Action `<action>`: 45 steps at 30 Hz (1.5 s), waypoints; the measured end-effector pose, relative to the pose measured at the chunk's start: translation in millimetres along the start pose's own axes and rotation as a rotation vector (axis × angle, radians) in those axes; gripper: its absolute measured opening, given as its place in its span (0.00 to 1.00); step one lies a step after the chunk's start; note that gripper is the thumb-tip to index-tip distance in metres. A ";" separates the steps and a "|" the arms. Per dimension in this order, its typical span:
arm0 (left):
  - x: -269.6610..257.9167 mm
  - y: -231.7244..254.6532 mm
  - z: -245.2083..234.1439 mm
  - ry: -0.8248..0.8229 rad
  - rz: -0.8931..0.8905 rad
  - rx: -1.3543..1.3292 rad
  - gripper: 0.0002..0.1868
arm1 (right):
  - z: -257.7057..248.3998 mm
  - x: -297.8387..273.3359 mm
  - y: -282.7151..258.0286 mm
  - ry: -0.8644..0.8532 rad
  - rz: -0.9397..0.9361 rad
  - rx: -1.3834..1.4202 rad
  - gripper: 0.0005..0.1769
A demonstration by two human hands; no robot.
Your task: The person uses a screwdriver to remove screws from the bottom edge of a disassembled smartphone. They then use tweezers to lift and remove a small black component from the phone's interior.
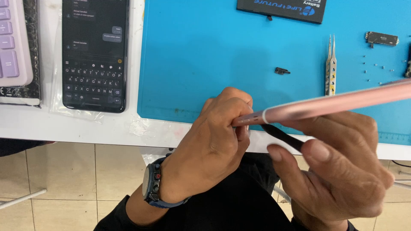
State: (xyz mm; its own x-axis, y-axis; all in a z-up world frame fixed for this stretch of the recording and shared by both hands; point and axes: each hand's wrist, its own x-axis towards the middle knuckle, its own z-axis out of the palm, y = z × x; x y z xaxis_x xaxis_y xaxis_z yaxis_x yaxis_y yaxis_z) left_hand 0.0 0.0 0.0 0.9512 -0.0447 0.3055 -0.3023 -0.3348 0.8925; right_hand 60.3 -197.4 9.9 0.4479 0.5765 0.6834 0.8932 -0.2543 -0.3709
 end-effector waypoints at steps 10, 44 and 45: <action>-9.6 -9.5 1.3 -0.022 0.103 0.045 0.30 | 4.6 -10.5 -4.4 0.104 0.164 -0.037 0.32; 2.2 11.4 4.4 0.015 0.004 0.097 0.19 | 11.4 -11.6 -6.4 0.111 0.073 0.007 0.41; 0.9 9.2 5.3 -0.006 0.058 0.038 0.22 | 11.2 -13.1 -5.6 0.116 0.071 -0.016 0.41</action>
State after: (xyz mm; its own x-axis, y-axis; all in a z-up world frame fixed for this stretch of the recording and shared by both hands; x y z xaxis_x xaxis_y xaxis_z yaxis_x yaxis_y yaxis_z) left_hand -1.6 -8.1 6.8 0.9326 -0.0702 0.3541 -0.3542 -0.3673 0.8600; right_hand 49.0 -194.9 -4.0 0.5106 0.4632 0.7244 0.8593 -0.3043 -0.4111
